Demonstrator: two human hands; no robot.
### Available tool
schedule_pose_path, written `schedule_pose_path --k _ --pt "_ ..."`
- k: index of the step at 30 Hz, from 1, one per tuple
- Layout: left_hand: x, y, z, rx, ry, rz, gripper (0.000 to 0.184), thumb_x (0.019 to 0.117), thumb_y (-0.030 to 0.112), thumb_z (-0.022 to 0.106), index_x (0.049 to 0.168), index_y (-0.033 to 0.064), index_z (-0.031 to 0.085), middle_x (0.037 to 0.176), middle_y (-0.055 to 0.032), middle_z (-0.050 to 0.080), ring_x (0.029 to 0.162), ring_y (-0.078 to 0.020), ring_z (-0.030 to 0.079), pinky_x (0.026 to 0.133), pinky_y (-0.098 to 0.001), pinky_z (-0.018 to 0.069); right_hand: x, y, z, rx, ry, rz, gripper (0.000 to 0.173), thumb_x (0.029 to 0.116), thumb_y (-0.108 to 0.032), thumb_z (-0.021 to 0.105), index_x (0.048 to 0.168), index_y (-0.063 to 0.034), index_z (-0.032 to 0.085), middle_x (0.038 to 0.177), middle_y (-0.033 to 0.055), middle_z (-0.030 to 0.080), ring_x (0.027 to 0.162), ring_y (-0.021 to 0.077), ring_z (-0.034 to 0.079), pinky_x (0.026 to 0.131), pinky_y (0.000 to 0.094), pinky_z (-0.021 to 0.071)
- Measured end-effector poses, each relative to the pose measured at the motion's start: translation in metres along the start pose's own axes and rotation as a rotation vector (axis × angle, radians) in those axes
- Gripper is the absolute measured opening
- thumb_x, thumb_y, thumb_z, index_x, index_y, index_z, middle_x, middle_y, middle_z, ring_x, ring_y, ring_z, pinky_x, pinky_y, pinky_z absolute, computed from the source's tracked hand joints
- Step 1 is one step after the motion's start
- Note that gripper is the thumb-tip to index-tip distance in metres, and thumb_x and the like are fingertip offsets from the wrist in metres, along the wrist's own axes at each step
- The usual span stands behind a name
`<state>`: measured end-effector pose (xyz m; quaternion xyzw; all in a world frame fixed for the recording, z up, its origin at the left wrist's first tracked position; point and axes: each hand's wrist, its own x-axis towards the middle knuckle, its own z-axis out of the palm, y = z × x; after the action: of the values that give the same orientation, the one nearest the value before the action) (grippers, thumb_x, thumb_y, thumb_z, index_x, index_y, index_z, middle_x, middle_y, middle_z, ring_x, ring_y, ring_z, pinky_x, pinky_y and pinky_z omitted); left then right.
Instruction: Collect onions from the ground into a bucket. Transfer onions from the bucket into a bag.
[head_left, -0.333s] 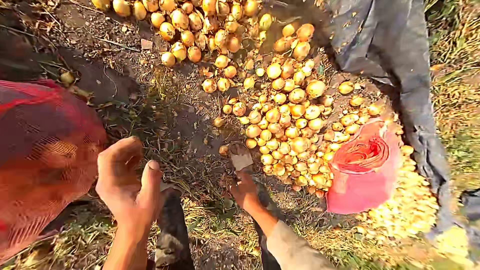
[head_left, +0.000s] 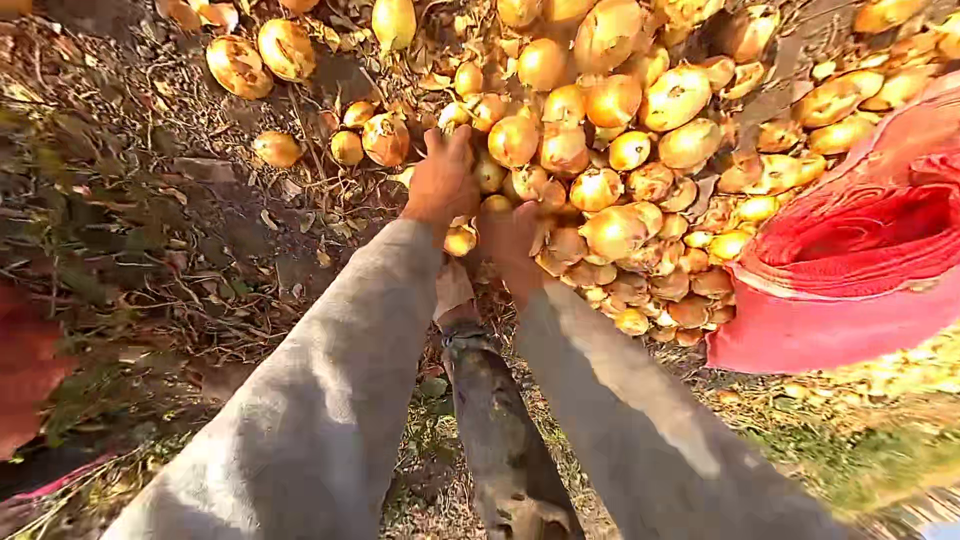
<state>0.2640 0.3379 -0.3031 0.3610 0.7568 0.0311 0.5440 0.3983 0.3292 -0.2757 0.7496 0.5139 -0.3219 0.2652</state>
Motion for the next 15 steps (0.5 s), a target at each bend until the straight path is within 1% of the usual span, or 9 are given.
schedule_pose_path --k 2,4,5,6,7,8,11,13,15 --pt "0.013 0.013 0.012 0.155 0.053 -0.093 0.083 0.0735 0.023 0.081 0.149 0.0303 0.046 0.159 -0.0254 0.03 0.091 -0.0452 0.069 0.07 -0.0636 0.0573 0.002 0.012 0.005 0.137 0.018 -0.021 0.083 0.0855 -0.037 0.078 0.146 0.0039 0.039 0.133 0.0292 0.059 0.12 0.0426 0.062 0.099 0.0601 0.0521" --pt "0.01 0.01 0.009 0.125 0.119 -0.182 0.083 0.0735 0.032 0.081 0.148 0.0311 0.046 0.153 -0.0239 0.04 0.095 -0.0448 0.068 0.072 -0.0641 0.0574 -0.009 0.034 0.007 0.441 0.016 -0.046 0.083 0.079 -0.04 0.084 0.143 -0.0028 0.047 0.126 0.0228 0.064 0.112 0.0354 0.066 0.094 0.0567 0.0555" --pt "0.006 0.009 0.0 0.052 0.158 -0.188 0.091 0.0701 0.038 0.084 0.15 0.0281 0.042 0.149 -0.0245 0.045 0.099 -0.0441 0.067 0.074 -0.0643 0.0572 -0.017 0.042 0.01 0.654 -0.012 -0.022 0.079 0.0815 -0.038 0.082 0.143 -0.0049 0.047 0.125 0.0187 0.065 0.107 0.0282 0.068 0.091 0.0498 0.0597" --pt "-0.001 0.011 -0.008 -0.015 0.189 -0.148 0.102 0.0669 0.041 0.086 0.155 0.0256 0.036 0.143 -0.023 0.052 0.103 -0.0408 0.067 0.078 -0.0626 0.0576 -0.027 0.048 0.016 0.872 -0.061 0.062 0.072 0.0881 -0.037 0.077 0.145 -0.0053 0.045 0.125 0.0192 0.064 0.1 0.0274 0.071 0.083 0.0472 0.0628" --pt "-0.01 0.015 -0.013 -0.065 0.175 -0.075 0.113 0.0655 0.043 0.088 0.16 0.0236 0.028 0.138 -0.0205 0.057 0.106 -0.0371 0.068 0.083 -0.0609 0.0578 -0.037 0.053 0.021 1.087 -0.134 0.195 0.07 0.097 -0.039 0.068 0.152 -0.0079 0.038 0.133 0.022 0.059 0.104 0.032 0.07 0.083 0.0498 0.0616" --pt "-0.019 0.019 -0.013 -0.068 0.113 0.001 0.117 0.0657 0.046 0.088 0.161 0.0212 0.025 0.132 -0.0187 0.062 0.107 -0.0351 0.069 0.086 -0.0604 0.0579 -0.045 0.056 0.028 1.253 -0.19 0.335 0.068 0.1021 -0.049 0.057 0.155 -0.0123 0.034 0.144 0.0206 0.052 0.114 0.0352 0.065 0.088 0.0531 0.0592" --pt "-0.016 0.017 0.012 0.023 -0.165 0.096 0.1 0.0611 0.051 0.089 0.146 0.0214 0.046 0.11 -0.0165 0.071 0.097 -0.0371 0.07 0.08 -0.0659 0.0561 -0.045 0.056 0.057 1.582 -0.245 0.453 0.069 0.1022 -0.066 0.035 0.154 -0.0205 0.035 0.151 0.0106 0.048 0.129 0.0275 0.055 0.099 0.0506 0.0506" --pt "-0.003 0.011 0.019 -0.017 -0.27 0.122 0.094 0.063 0.047 0.091 0.143 0.022 0.049 0.115 -0.0156 0.07 0.103 -0.0356 0.069 0.086 -0.0656 0.0554 -0.032 0.052 0.074 1.667 -0.215 0.407 0.071 0.1006 -0.069 0.031 0.151 -0.0201 0.04 0.144 0.011 0.053 0.125 0.0259 0.056 0.098 0.0502 0.0505" --pt "0.009 0.005 0.012 -0.14 -0.368 0.147 0.089 0.0697 0.038 0.09 0.145 0.0171 0.048 0.127 -0.0165 0.065 0.114 -0.0327 0.065 0.096 -0.0611 0.0533 -0.024 0.052 0.076 1.679 -0.213 0.353 0.068 0.1001 -0.068 0.029 0.146 -0.0196 0.045 0.134 0.0116 0.059 0.113 0.0256 0.061 0.088 0.0485 0.0539"
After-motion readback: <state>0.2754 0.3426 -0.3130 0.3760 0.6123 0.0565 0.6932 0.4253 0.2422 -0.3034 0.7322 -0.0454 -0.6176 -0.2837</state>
